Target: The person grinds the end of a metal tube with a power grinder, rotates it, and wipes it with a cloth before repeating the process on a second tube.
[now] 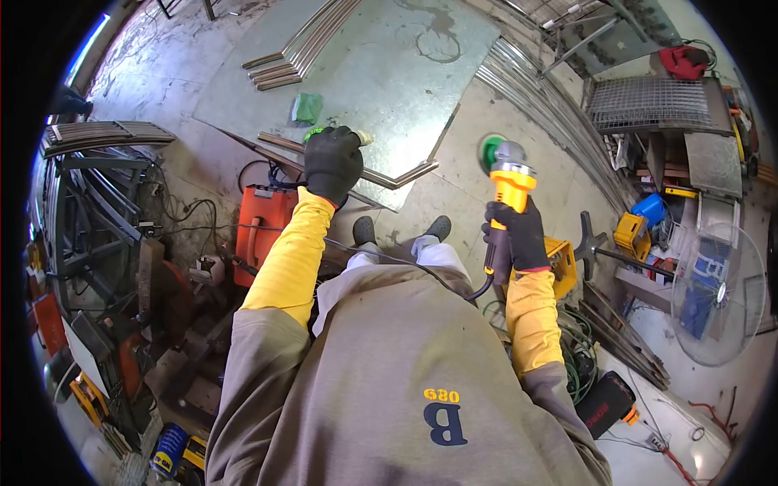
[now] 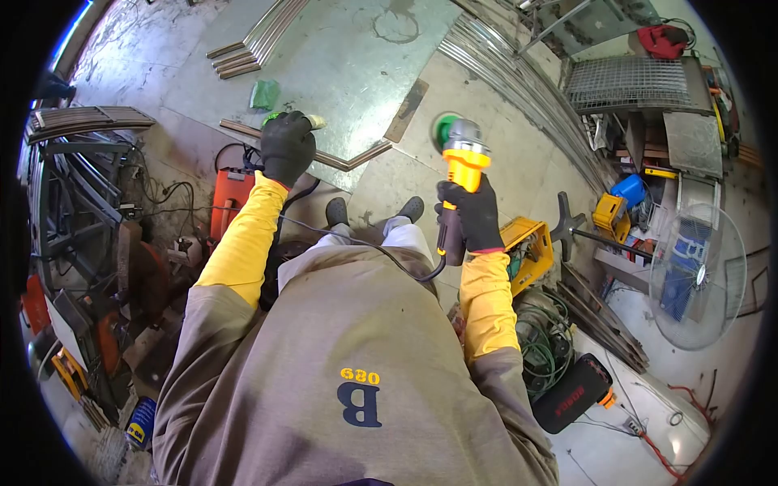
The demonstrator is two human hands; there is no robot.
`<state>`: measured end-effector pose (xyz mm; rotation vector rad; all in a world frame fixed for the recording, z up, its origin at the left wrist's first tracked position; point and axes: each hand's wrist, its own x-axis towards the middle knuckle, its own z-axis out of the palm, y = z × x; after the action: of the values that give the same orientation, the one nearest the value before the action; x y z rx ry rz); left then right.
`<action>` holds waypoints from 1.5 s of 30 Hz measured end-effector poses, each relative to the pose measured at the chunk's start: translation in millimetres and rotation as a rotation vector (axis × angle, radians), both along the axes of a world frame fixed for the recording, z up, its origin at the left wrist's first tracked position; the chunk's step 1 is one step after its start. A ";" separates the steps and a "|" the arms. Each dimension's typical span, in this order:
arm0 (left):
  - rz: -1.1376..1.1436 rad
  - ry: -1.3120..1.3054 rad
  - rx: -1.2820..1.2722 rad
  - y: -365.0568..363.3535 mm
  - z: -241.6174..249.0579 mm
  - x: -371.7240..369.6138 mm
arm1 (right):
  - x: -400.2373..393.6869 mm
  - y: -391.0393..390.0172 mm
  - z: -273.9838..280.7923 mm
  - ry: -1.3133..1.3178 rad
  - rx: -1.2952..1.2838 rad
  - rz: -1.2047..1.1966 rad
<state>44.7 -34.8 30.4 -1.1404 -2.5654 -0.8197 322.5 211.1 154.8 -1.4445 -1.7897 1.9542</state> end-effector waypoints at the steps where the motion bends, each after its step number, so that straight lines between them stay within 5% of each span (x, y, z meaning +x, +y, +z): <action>1: 0.005 -0.003 0.014 -0.2 -1.0 0.5 | 9.7 2.5 2.0 0.052 -0.106 -0.052; 15: -0.071 0.039 -0.099 -3.4 -3.1 -10.8 | 108.4 -35.5 -22.6 0.432 -0.220 -0.352; 17: -0.117 -0.115 0.075 -4.2 -1.6 -18.0 | 115.5 -41.4 -29.8 0.469 -0.204 -0.378; 21: 0.058 0.175 0.106 -35.2 13.0 -43.8 | 123.9 -45.9 -35.5 0.496 -0.250 -0.456; 23: 0.440 -0.311 0.417 -69.9 -24.9 -79.9 | 126.8 -50.4 -35.5 0.539 -0.250 -0.480; 25: 0.765 -0.699 0.708 -77.8 22.9 -58.8 | 128.6 -53.3 -34.6 0.523 -0.227 -0.522; 27: 0.777 -0.738 0.824 -103.0 2.4 -68.9 | 127.1 -55.0 -33.7 0.534 -0.247 -0.533; 29: 0.989 -1.201 0.743 -112.6 -2.3 -68.1 | 127.0 -54.0 -35.3 0.494 -0.244 -0.514; 34: 0.847 -1.392 0.638 -78.3 -2.0 -35.3 | 116.5 -52.9 -27.5 0.480 -0.231 -0.451; 35: 0.863 -1.393 0.655 -69.5 -7.9 -36.6 | 114.6 -51.1 -27.1 0.488 -0.221 -0.415; 37: 0.423 -1.186 0.481 -107.0 -130.2 -92.3 | 111.1 -49.1 -27.3 0.481 -0.207 -0.384; 38: 0.429 -1.194 0.486 -104.0 -118.9 -84.7 | 110.1 -47.9 -26.7 0.479 -0.194 -0.365; 40: 0.178 -0.566 0.046 -94.8 -64.2 -61.7 | 110.4 -47.0 -23.5 0.447 -0.170 -0.350; 43: 0.240 -0.427 -0.218 -106.6 -58.4 -65.6 | 109.8 -46.3 -17.8 0.413 -0.139 -0.319; 45: 0.162 -0.358 -0.146 -122.3 -52.0 -58.7 | 109.2 -46.5 -12.6 0.406 -0.133 -0.316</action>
<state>-14.0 -157.0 -21.6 -0.8705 -3.0067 -0.8778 431.7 164.6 142.1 -1.1662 -1.2046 2.0405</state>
